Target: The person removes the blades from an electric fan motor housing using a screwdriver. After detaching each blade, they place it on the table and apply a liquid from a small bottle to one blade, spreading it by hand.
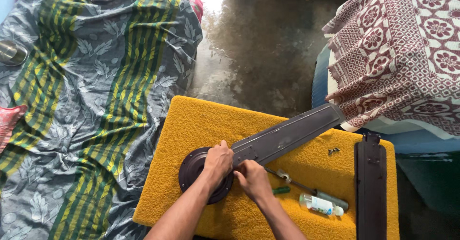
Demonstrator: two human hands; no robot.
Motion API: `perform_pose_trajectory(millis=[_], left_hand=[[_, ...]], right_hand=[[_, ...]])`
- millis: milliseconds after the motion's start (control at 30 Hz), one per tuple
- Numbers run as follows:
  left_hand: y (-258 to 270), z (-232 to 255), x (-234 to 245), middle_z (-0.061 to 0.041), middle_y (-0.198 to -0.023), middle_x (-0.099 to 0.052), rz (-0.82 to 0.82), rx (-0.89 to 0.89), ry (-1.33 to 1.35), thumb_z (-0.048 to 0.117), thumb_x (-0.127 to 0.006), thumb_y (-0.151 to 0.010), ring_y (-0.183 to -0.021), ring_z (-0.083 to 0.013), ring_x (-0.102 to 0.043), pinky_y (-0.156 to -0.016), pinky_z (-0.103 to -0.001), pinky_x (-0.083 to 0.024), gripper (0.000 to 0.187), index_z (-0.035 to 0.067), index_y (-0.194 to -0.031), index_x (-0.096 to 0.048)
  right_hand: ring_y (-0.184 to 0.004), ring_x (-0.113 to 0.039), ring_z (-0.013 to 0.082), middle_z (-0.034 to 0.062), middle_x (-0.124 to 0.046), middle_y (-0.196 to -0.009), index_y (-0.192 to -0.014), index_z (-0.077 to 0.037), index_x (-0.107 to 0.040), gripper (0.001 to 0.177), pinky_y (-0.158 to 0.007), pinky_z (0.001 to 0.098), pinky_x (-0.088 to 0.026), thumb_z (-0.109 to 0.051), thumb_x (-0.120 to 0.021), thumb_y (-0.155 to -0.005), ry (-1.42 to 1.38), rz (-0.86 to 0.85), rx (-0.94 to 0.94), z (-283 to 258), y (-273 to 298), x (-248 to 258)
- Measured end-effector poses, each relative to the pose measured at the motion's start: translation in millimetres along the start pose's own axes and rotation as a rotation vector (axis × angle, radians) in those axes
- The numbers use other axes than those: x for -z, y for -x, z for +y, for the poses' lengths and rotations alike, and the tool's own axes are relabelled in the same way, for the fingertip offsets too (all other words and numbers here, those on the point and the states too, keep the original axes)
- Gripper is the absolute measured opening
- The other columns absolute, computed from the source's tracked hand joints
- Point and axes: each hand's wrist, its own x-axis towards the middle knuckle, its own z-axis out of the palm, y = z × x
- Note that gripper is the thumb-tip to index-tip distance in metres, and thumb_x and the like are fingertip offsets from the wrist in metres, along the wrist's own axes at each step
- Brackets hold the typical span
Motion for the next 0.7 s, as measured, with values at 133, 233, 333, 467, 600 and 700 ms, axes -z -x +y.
perform_pose_trajectory(millis=[133, 233, 333, 467, 600, 700], left_hand=[[6, -1, 10, -0.022, -0.1, -0.064, -0.003, 0.016, 0.113, 0.019, -0.073, -0.083, -0.091, -0.0373, -0.068, -0.078, -0.046, -0.058, 0.025, 0.002, -0.1, -0.068], [6, -3, 13, -0.021, -0.101, -0.063, -0.068, -0.047, 0.097, 0.021, -0.078, -0.075, -0.096, -0.038, -0.067, -0.08, -0.047, -0.057, 0.038, 0.003, -0.106, -0.064], [3, -7, 7, -0.021, -0.103, -0.064, -0.096, -0.083, 0.058, 0.019, -0.076, -0.076, -0.098, -0.0372, -0.067, -0.081, -0.047, -0.057, 0.033, 0.005, -0.105, -0.066], [-3, -12, -7, -0.023, -0.101, -0.064, -0.122, -0.117, 0.074, 0.018, -0.075, -0.077, -0.097, -0.0381, -0.067, -0.081, -0.046, -0.057, 0.028, 0.005, -0.101, -0.071], [-7, -15, -10, -0.021, -0.095, -0.066, -0.113, -0.154, 0.005, 0.018, -0.07, -0.083, -0.093, -0.0361, -0.07, -0.079, -0.044, -0.059, 0.016, 0.004, -0.09, -0.076], [-9, -14, -3, -0.022, -0.093, -0.067, -0.12, -0.153, 0.03, 0.023, -0.071, -0.084, -0.09, -0.0365, -0.071, -0.077, -0.045, -0.059, 0.021, 0.003, -0.089, -0.075]], right_hand=[[-0.085, -0.071, 0.0399, 0.021, -0.072, -0.086, -0.08, -0.001, -0.071, 0.016, -0.077, 0.0484, -0.057, -0.014, -0.078, -0.079, 0.068, 0.011, 0.018, -18, -8, -9], [-0.082, -0.07, 0.0411, 0.0214, -0.072, -0.084, -0.08, -0.001, -0.071, 0.018, -0.074, 0.0497, -0.057, -0.018, -0.078, -0.081, 0.05, 0.069, 0.015, -20, -8, -11], [-0.081, -0.07, 0.0411, 0.0203, -0.071, -0.084, -0.08, -0.001, -0.071, 0.021, -0.071, 0.0495, -0.057, -0.02, -0.079, -0.081, 0.029, 0.042, -0.045, -24, -6, -15], [-0.078, -0.07, 0.0405, 0.0191, -0.071, -0.082, -0.078, -0.001, -0.071, 0.019, -0.069, 0.0485, -0.057, -0.019, -0.077, -0.082, -0.03, 0.12, -0.011, -30, -6, -16], [-0.076, -0.071, 0.0397, 0.0189, -0.07, -0.081, -0.08, -0.001, -0.072, 0.012, -0.068, 0.0476, -0.058, -0.012, -0.074, -0.076, -0.065, 0.181, 0.047, -30, -5, -20], [-0.072, -0.072, 0.0381, 0.019, -0.07, -0.077, -0.08, -0.001, -0.071, 0.019, -0.066, 0.0468, -0.059, -0.016, -0.079, -0.073, -0.157, 0.198, -0.072, -23, -8, -25]])
